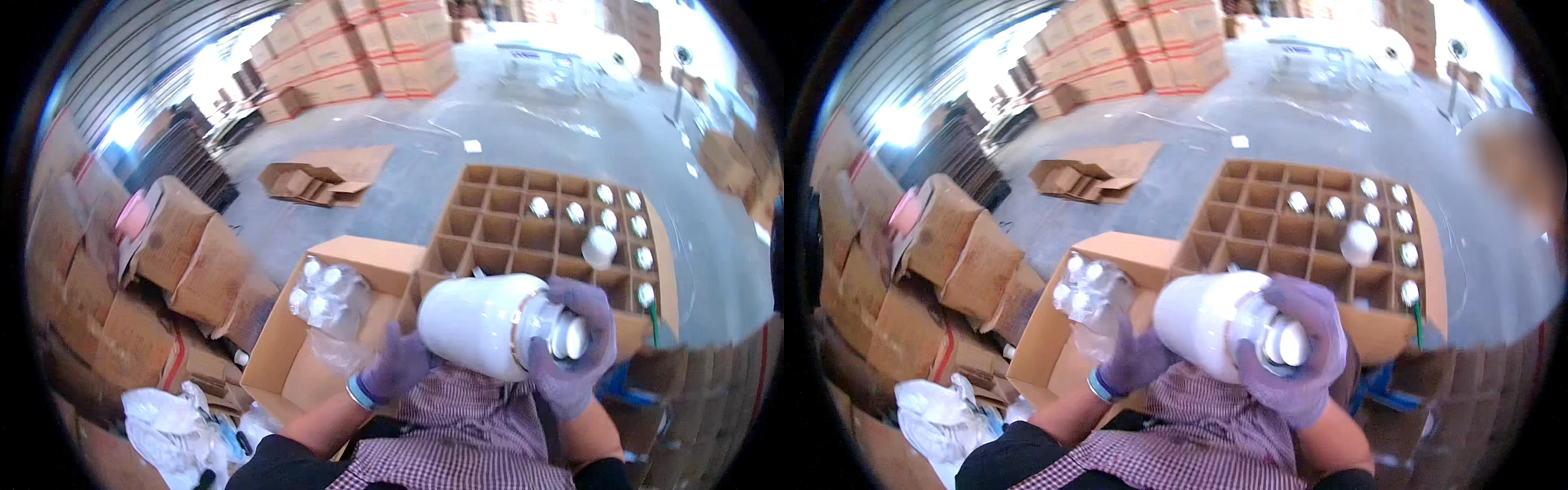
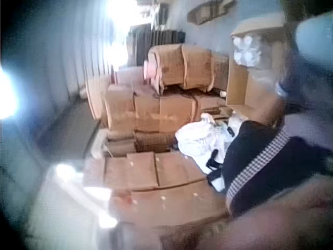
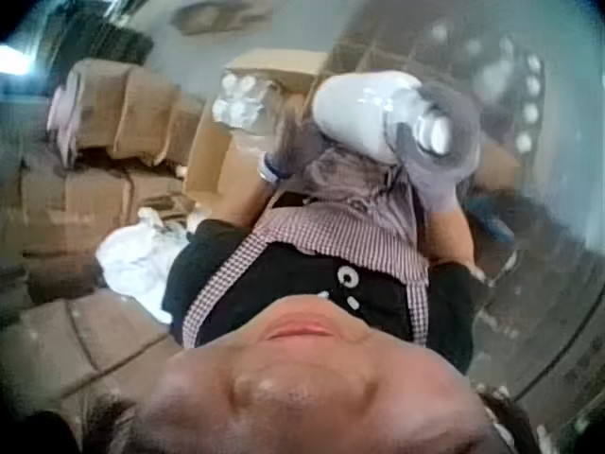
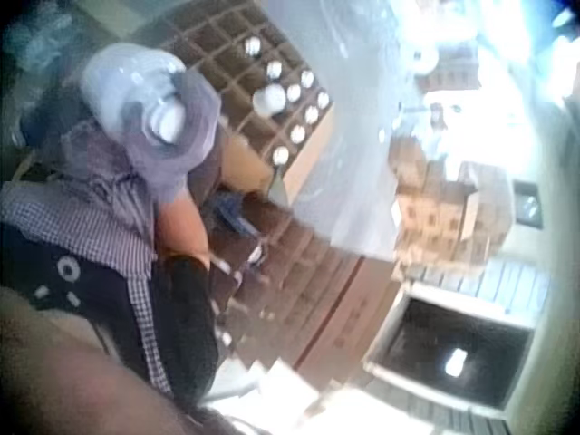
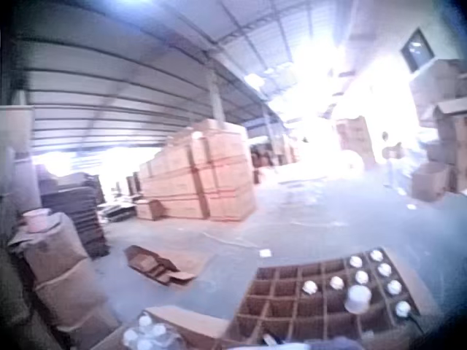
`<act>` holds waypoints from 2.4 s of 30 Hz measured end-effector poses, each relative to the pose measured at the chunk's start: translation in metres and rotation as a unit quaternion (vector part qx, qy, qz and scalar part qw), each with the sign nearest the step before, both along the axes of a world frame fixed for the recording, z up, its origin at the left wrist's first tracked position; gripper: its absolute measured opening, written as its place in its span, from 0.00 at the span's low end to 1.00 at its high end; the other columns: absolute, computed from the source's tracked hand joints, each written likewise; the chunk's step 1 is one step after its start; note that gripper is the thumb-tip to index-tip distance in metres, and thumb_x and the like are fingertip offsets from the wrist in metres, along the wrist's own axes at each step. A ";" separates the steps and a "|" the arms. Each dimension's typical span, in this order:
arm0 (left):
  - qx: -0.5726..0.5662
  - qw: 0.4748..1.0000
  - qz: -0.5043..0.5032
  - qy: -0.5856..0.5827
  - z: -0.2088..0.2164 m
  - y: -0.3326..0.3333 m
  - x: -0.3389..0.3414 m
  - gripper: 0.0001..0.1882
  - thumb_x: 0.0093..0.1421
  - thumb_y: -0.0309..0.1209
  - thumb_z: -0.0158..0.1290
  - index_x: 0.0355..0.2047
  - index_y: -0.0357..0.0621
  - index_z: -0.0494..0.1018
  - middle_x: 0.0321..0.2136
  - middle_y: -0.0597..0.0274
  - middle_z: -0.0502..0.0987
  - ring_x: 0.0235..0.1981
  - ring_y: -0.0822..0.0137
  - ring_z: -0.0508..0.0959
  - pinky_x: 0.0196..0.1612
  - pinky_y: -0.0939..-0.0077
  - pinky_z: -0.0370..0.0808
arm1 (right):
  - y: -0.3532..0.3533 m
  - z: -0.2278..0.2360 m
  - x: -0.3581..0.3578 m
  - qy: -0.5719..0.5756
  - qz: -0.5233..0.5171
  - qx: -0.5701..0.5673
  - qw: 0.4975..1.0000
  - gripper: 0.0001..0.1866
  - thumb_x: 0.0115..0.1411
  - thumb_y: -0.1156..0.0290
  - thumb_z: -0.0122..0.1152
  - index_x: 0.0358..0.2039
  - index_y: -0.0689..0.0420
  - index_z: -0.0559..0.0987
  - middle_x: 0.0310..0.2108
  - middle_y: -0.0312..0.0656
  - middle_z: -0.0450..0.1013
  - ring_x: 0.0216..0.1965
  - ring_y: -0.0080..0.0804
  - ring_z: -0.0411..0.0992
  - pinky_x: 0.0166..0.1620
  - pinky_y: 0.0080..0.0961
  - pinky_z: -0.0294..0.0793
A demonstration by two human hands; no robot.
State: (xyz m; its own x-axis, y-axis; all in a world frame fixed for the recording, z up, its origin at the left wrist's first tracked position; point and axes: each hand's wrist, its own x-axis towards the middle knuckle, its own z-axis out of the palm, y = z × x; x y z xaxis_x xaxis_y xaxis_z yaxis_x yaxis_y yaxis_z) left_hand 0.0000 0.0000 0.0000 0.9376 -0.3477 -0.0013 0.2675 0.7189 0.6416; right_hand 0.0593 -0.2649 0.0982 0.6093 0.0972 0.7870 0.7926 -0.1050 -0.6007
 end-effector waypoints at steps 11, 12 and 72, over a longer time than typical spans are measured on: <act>0.010 0.983 0.176 0.045 -0.030 0.038 0.002 0.38 0.68 0.44 0.53 0.71 0.45 0.50 0.66 0.49 0.61 0.66 0.45 0.64 0.64 0.40 0.67 | -0.092 -0.093 0.260 0.048 -0.264 -0.616 0.741 0.38 0.47 0.67 0.72 0.61 0.48 0.70 0.60 0.54 0.64 0.57 0.58 0.70 0.60 0.43 0.70; 0.001 0.982 0.186 0.045 -0.028 0.040 0.004 0.38 0.68 0.45 0.52 0.71 0.45 0.50 0.66 0.49 0.61 0.66 0.45 0.64 0.64 0.41 0.68 | -0.123 -0.123 0.284 0.106 -0.252 -0.637 0.721 0.39 0.45 0.68 0.72 0.61 0.48 0.69 0.60 0.56 0.63 0.56 0.60 0.70 0.59 0.44 0.71; 0.915 -0.049 0.245 0.318 0.372 0.403 -0.016 0.30 0.60 0.39 0.51 0.62 0.46 0.65 0.61 0.42 0.68 0.61 0.49 0.72 0.63 0.57 0.67 | -0.067 -0.097 0.011 0.110 0.031 -0.163 0.980 0.15 0.67 0.67 0.52 0.43 0.63 0.82 0.36 0.49 0.78 0.39 0.47 0.76 0.54 0.40 0.70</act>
